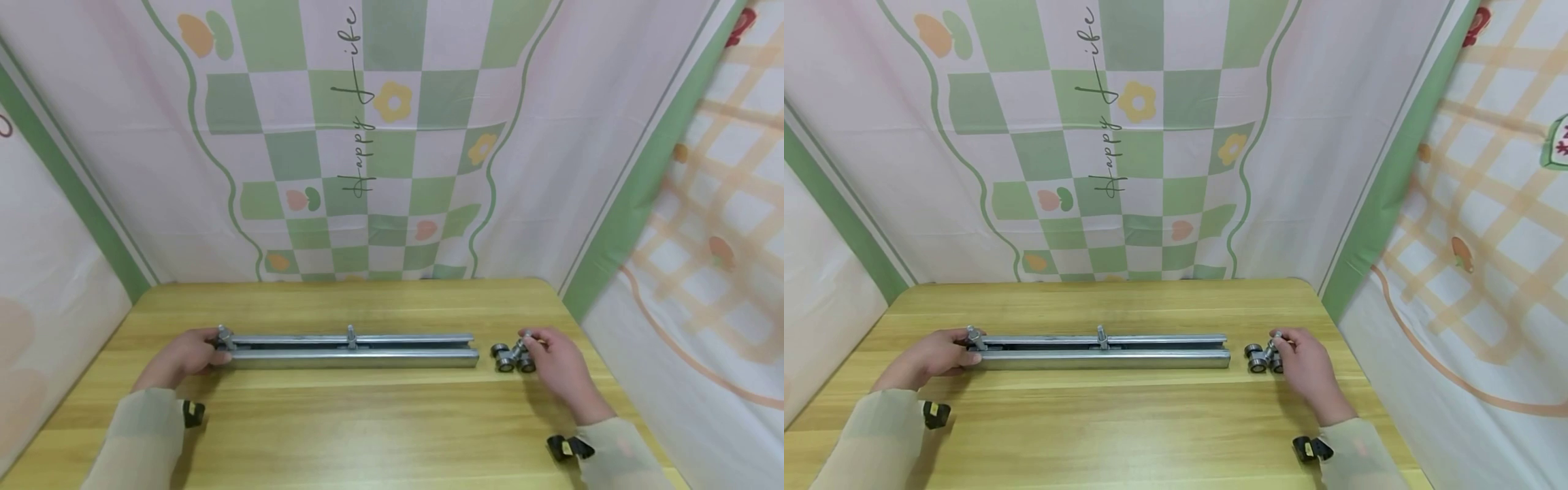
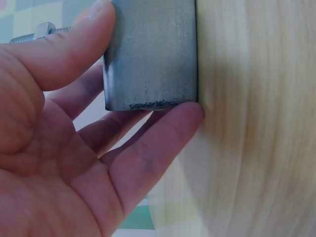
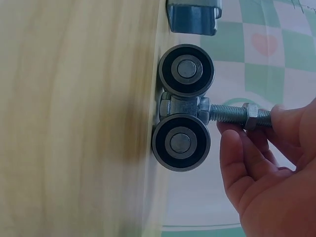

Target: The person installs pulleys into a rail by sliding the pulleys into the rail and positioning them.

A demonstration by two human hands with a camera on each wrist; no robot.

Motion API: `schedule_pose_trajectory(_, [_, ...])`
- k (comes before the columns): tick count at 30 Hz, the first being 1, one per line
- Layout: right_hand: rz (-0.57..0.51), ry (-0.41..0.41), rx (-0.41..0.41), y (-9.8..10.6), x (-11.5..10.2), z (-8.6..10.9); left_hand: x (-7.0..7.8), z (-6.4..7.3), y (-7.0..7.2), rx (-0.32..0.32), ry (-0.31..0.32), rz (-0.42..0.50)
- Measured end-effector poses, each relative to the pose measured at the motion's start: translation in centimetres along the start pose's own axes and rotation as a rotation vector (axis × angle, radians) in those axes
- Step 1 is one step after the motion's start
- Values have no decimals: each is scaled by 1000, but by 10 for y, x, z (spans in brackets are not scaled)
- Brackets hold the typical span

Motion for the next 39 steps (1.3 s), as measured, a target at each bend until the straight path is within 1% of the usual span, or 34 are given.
schedule_pose_trajectory(7, [4,-29,4,-2,1,-8,0,1,-1,6,6,-10])
schedule_pose_trajectory(16, [-44,-63,3,-8,-9,-15,-1,0,0,12,-4,-12])
schedule_pose_trajectory(19, [-55,-61,-3,-11,-13,-17,0,0,0,12,0,-11])
schedule_pose_trajectory(25, [-110,-64,-2,-17,-18,-19,-1,0,-1,13,16,-8])
schedule_pose_trajectory(28, [-122,-59,-1,-19,-21,-19,-1,0,-1,13,12,-8])
schedule_pose_trajectory(34, [-115,-48,-8,-26,-25,-21,0,0,-1,11,-2,-2])
schedule_pose_trajectory(39, [-91,-32,-7,-31,-28,-21,0,0,-1,6,1,4])
Point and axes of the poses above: each hand's wrist, its own z-axis away from the middle knuckle, its own y-axis out of the back of the hand, x = y × z, the point moved 1 cm from there along -z, towards the middle knuckle, and after that the axes turned 2 degrees about -x, right-handed, at the moved point
